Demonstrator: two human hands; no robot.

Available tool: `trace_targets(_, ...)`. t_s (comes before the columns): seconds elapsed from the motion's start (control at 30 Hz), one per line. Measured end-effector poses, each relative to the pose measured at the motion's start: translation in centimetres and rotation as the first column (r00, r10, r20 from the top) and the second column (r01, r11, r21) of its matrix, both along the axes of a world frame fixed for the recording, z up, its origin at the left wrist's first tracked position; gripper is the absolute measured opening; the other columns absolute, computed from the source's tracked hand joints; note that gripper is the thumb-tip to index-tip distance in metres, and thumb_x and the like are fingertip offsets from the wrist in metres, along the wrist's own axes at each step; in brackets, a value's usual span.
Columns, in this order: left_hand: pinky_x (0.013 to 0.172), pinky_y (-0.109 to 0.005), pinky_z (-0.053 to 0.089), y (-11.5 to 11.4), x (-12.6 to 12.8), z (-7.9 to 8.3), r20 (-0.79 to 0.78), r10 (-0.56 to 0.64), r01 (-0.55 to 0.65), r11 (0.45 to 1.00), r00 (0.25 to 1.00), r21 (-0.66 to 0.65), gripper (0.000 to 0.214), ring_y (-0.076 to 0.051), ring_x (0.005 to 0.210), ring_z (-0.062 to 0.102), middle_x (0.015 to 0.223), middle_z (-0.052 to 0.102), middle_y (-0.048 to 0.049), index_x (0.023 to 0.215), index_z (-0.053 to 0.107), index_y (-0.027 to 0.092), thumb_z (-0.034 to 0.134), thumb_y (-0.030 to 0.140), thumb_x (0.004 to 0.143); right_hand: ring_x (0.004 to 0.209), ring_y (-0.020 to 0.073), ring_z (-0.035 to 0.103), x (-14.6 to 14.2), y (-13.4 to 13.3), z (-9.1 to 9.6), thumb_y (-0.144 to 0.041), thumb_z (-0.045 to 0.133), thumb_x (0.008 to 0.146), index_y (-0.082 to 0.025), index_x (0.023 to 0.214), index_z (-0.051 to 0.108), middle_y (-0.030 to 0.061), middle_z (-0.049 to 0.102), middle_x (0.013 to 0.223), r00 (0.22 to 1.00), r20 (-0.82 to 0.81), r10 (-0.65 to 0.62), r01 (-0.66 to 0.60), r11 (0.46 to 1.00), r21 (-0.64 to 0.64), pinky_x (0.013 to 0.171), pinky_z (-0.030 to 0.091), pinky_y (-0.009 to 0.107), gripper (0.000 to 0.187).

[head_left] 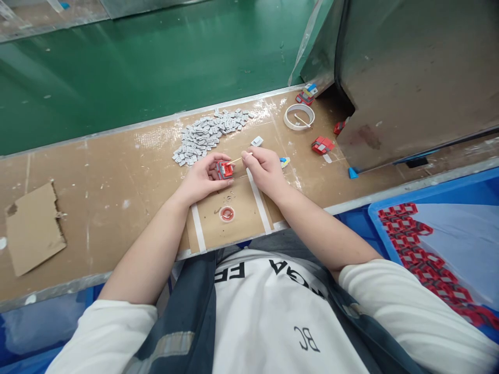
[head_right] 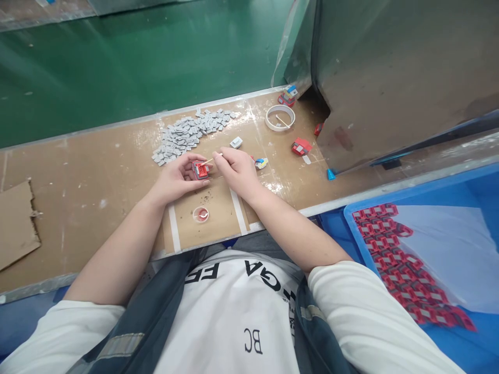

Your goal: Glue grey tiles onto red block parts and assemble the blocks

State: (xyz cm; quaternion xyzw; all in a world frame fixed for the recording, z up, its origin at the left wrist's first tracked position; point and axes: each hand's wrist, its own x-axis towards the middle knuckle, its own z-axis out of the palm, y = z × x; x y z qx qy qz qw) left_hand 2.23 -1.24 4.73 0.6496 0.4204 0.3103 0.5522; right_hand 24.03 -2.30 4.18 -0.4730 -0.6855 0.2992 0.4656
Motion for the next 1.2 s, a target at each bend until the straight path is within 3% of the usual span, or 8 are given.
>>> trace_targets(0.47,0.068,-0.023,0.055,0.0,0.0,0.1,0.021,0.007,-0.007,1.0,1.0,0.011,0.061,-0.014,0.08,0.069,0.101,0.073,-0.0036,0.124,0.067,0.02,0.096,0.036,0.071,0.059,0.0126,0.03,0.1,-0.1,0.3,-0.046,0.053,0.099,-0.024,0.063,0.029,-0.004,0.027,0.062,0.997,-0.079,0.007,-0.01,0.999,-0.036,0.061,0.024,0.032,0.049)
trace_targets(0.57,0.072,-0.024,0.056,0.1,0.0,-0.2,0.041,0.016,-0.016,1.0,0.999,-0.002,0.064,-0.015,0.082,0.071,0.103,0.074,-0.0044,0.124,0.067,0.02,0.097,0.036,0.07,0.058,0.0138,0.034,0.4,-0.4,1.0,-0.056,0.048,0.104,-0.024,0.062,0.032,-0.0029,0.034,0.06,0.987,-0.104,0.123,-0.121,0.992,0.025,0.062,0.028,0.032,0.055)
trace_targets(0.63,0.078,-0.027,0.059,0.3,-0.1,-0.5,0.067,0.019,-0.019,1.0,0.998,-0.004,0.066,-0.018,0.088,0.073,0.107,0.075,-0.0066,0.124,0.066,0.02,0.097,0.037,0.069,0.057,0.0145,0.037,0.5,-0.8,1.4,-0.065,0.043,0.105,-0.025,0.062,0.036,-0.0019,0.038,0.06,0.94,-0.047,0.338,-0.335,0.94,0.058,0.062,0.031,0.032,0.059)
trace_targets(0.7,0.084,-0.031,0.061,0.4,-0.1,-0.6,0.094,0.02,-0.02,1.0,0.995,-0.002,0.067,-0.021,0.096,0.075,0.115,0.077,-0.0097,0.125,0.064,0.019,0.097,0.038,0.07,0.056,0.0143,0.038,0.4,-1.3,1.7,-0.064,0.043,0.106,-0.024,0.061,0.037,-0.002,0.04,0.059,0.827,0.077,0.557,-0.56,0.828,0.023,0.062,0.031,0.031,0.06)
trace_targets(0.8,0.085,-0.032,0.062,0.5,-0.2,-0.6,0.101,0.035,-0.035,0.999,0.994,0.004,0.068,-0.022,0.099,0.076,0.121,0.077,-0.0123,0.127,0.064,0.019,0.096,0.039,0.071,0.055,0.014,0.038,-0.2,-2.1,1.9,-0.05,0.05,0.105,-0.022,0.059,0.041,-0.0018,0.045,0.055,0.691,0.308,0.654,-0.671,0.738,-0.062,0.061,0.026,0.031,0.054)
trace_targets(1.0,0.079,-0.032,0.061,0.6,-0.3,-0.7,0.097,0.068,-0.069,0.998,0.993,0.008,0.066,-0.022,0.094,0.076,0.112,0.078,-0.01,0.129,0.066,0.02,0.095,0.039,0.073,0.059,0.0136,0.047,1.8,-1.5,3.1,-0.07,0.066,0.096,-0.02,0.066,0.06,-0.0008,0.057,0.061,0.715,0.476,0.512,-0.519,0.845,-0.129,0.062,0.025,0.029,0.059)
trace_targets(1.1,0.073,-0.031,0.06,0.7,-0.2,-1.0,0.107,0.07,-0.071,0.997,0.992,0.009,0.066,-0.021,0.087,0.075,0.107,0.078,-0.0085,0.129,0.066,0.02,0.094,0.039,0.072,0.068,0.0158,0.055,4.8,0.4,4.2,-0.061,0.061,0.102,-0.019,0.079,0.071,0.0013,0.066,0.072,0.85,0.486,0.202,-0.188,0.979,-0.079,0.067,0.031,0.029,0.048)
trace_targets(1.2,0.066,-0.029,0.057,0.8,-0.1,-1.2,0.129,0.084,-0.088,0.996,0.988,0.019,0.066,-0.019,0.079,0.073,0.103,0.077,-0.0066,0.129,0.065,0.022,0.094,0.04,0.073,0.074,0.0186,0.059,6.9,2.8,5.0,-0.047,0.067,0.101,-0.02,0.093,0.078,0.004,0.072,0.08,0.801,0.591,-0.094,0.153,0.987,-0.05,0.067,0.032,0.031,0.031)
